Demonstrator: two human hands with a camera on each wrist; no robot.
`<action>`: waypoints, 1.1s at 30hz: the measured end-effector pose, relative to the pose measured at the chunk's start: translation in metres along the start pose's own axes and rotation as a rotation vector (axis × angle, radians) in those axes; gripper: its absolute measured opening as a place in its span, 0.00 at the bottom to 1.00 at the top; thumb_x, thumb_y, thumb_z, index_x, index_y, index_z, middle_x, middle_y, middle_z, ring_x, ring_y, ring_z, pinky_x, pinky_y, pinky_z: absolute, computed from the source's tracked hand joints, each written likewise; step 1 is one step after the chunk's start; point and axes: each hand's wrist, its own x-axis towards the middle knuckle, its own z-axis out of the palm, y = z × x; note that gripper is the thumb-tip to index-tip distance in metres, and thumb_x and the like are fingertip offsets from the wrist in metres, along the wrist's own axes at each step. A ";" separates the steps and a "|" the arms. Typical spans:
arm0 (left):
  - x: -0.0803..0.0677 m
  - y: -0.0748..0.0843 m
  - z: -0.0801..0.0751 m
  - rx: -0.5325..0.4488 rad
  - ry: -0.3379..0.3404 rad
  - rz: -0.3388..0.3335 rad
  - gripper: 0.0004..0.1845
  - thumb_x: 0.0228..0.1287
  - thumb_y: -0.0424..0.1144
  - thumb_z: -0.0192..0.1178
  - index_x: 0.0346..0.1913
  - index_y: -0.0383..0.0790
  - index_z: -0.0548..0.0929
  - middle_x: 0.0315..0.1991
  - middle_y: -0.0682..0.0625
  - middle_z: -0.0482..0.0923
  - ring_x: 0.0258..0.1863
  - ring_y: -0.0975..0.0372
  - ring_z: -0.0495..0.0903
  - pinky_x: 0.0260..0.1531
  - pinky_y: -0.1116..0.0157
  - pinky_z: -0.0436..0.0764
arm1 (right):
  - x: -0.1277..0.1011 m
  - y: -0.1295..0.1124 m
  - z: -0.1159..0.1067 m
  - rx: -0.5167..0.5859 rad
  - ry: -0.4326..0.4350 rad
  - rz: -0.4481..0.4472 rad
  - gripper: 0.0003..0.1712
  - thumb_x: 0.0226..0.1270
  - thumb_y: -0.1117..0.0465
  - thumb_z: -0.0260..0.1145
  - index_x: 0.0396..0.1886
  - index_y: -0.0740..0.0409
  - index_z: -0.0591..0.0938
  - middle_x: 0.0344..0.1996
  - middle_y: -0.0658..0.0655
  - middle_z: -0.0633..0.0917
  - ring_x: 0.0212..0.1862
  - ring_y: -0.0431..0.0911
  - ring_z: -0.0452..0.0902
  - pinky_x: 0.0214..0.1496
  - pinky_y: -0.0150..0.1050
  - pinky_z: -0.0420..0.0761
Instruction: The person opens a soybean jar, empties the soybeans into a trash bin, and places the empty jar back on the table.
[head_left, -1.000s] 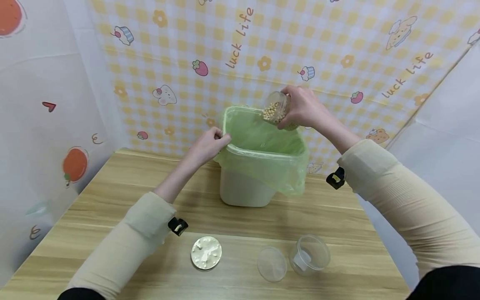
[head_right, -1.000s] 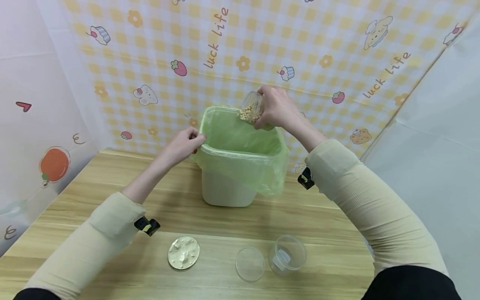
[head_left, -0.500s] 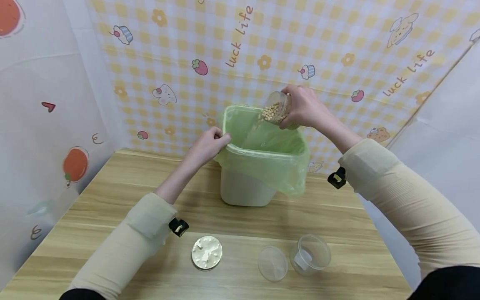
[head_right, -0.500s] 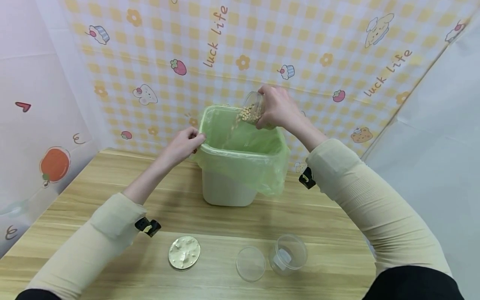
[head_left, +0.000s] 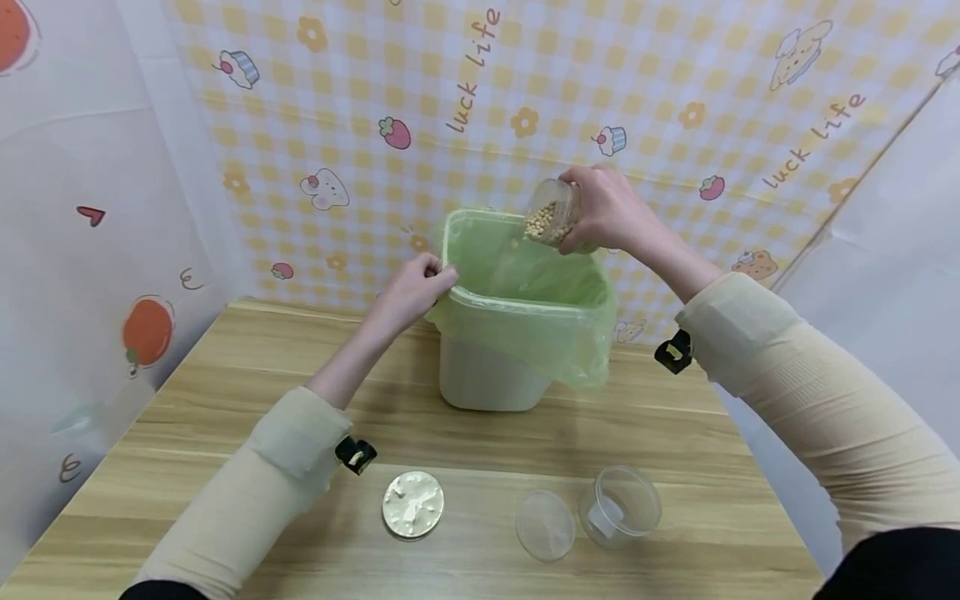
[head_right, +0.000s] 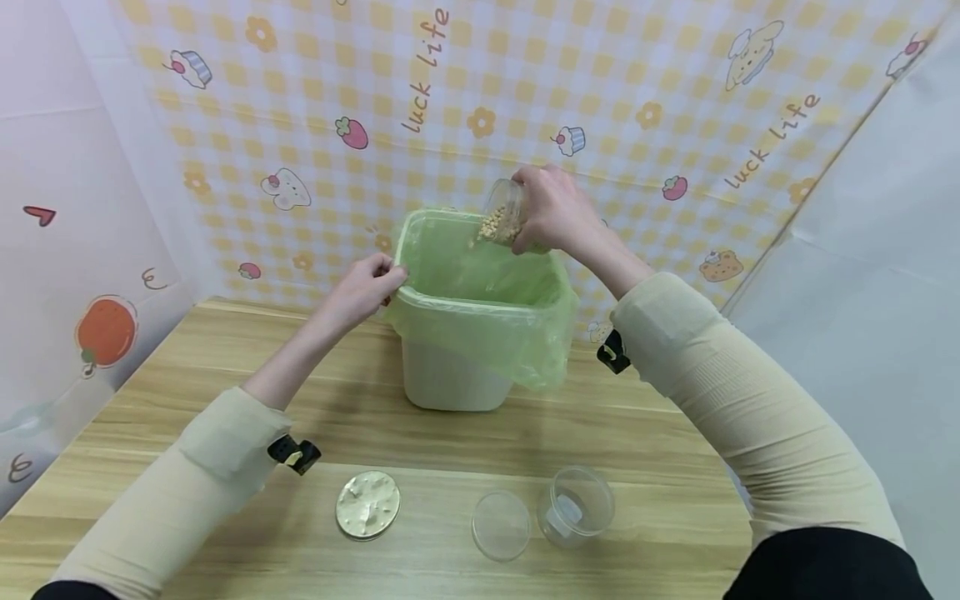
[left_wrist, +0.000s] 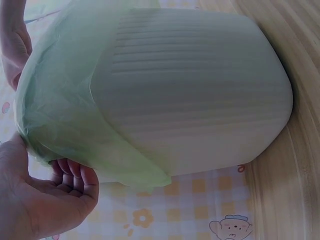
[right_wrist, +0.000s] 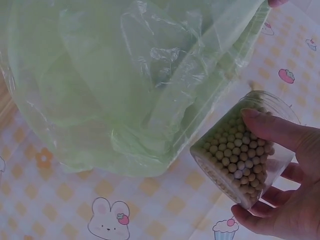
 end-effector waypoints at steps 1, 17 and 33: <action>0.000 0.000 0.000 -0.003 0.000 0.000 0.17 0.70 0.51 0.50 0.45 0.39 0.74 0.36 0.48 0.72 0.33 0.57 0.69 0.33 0.64 0.70 | 0.000 -0.001 0.000 -0.002 0.004 -0.002 0.52 0.38 0.63 0.83 0.70 0.64 0.74 0.56 0.68 0.80 0.54 0.58 0.72 0.58 0.57 0.77; 0.001 -0.001 -0.001 -0.001 0.009 0.010 0.16 0.70 0.50 0.50 0.42 0.40 0.74 0.34 0.48 0.71 0.32 0.57 0.69 0.32 0.64 0.70 | -0.002 -0.006 -0.003 -0.028 0.033 -0.014 0.52 0.36 0.65 0.82 0.69 0.62 0.75 0.54 0.68 0.80 0.53 0.58 0.72 0.57 0.56 0.76; 0.000 0.001 0.000 0.020 0.006 -0.008 0.17 0.69 0.52 0.51 0.45 0.40 0.74 0.37 0.48 0.73 0.35 0.57 0.71 0.35 0.64 0.71 | -0.006 -0.006 -0.004 -0.061 0.036 -0.008 0.54 0.35 0.66 0.81 0.71 0.62 0.74 0.54 0.68 0.79 0.54 0.59 0.70 0.57 0.55 0.75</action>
